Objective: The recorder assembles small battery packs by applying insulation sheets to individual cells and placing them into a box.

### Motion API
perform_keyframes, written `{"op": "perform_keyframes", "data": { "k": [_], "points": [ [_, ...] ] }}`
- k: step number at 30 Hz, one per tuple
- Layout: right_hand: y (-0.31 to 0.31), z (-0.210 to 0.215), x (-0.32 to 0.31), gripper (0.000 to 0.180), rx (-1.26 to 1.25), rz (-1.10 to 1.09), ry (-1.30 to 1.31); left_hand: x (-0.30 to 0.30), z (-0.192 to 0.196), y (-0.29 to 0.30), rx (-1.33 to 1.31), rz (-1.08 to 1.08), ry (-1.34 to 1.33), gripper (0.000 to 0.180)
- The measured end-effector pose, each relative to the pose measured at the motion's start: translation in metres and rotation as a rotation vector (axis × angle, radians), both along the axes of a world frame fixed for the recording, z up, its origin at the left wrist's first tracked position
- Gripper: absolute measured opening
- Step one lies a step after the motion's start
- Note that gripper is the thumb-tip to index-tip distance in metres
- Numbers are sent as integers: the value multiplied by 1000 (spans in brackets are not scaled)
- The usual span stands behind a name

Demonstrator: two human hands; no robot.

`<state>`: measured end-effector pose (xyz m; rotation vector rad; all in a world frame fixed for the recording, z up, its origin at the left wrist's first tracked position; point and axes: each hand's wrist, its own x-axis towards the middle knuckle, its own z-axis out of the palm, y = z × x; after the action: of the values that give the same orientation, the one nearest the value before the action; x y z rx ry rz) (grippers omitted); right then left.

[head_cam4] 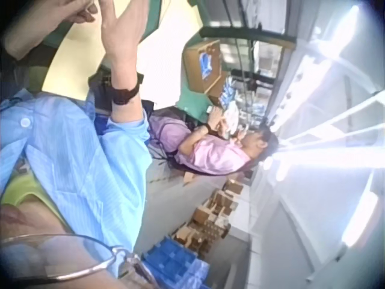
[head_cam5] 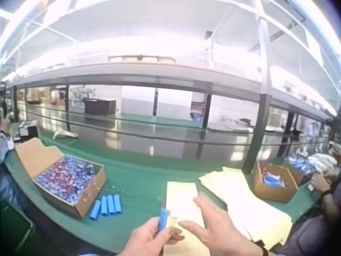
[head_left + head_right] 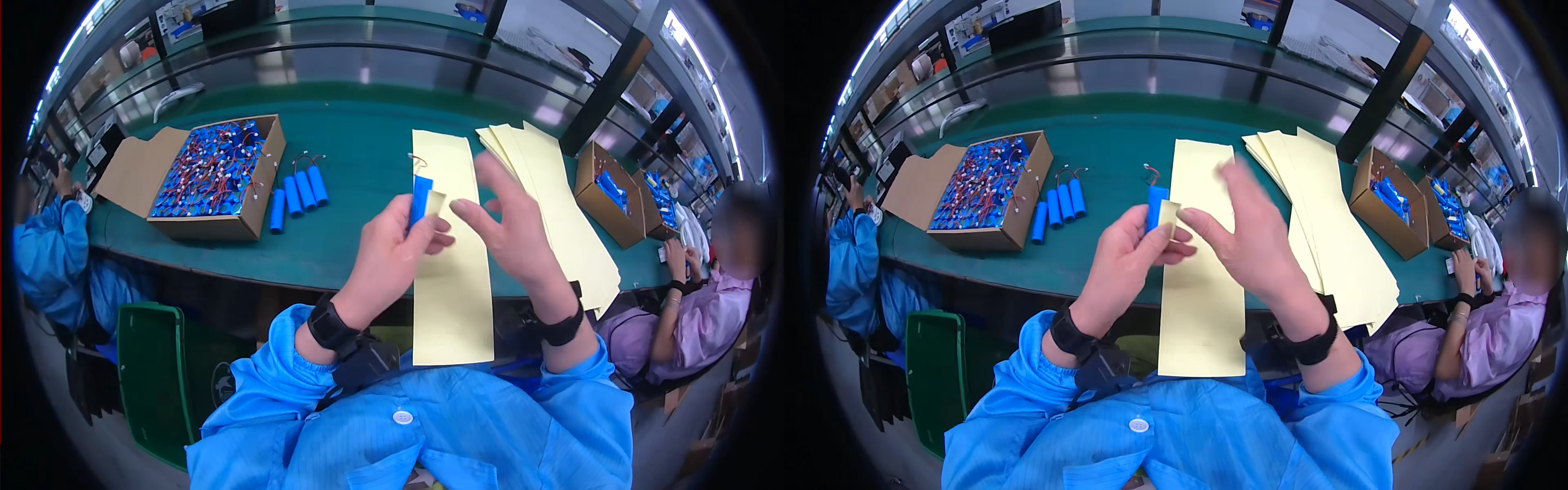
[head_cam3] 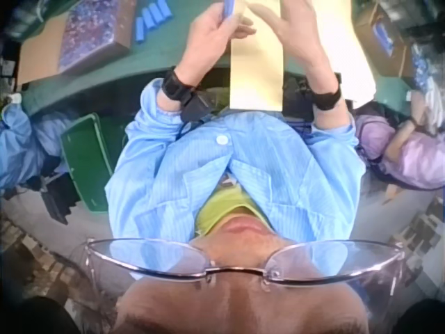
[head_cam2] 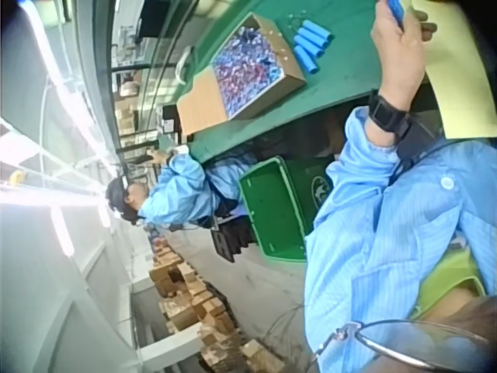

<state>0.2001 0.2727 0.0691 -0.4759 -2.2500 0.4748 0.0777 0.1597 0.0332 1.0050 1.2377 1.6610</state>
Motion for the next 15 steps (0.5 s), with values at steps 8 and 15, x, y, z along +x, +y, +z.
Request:
{"op": "perform_keyframes", "data": {
  "k": [8, 15],
  "points": [
    [-5, -1, 19, 44, -1472, 856, 156, 5, 22, -12, 63, -668, -442, 35],
    [3, -7, 40, 39, -1295, 808, 226, 19, 23, -15, 103, -895, -702, 35]
  ]
}}
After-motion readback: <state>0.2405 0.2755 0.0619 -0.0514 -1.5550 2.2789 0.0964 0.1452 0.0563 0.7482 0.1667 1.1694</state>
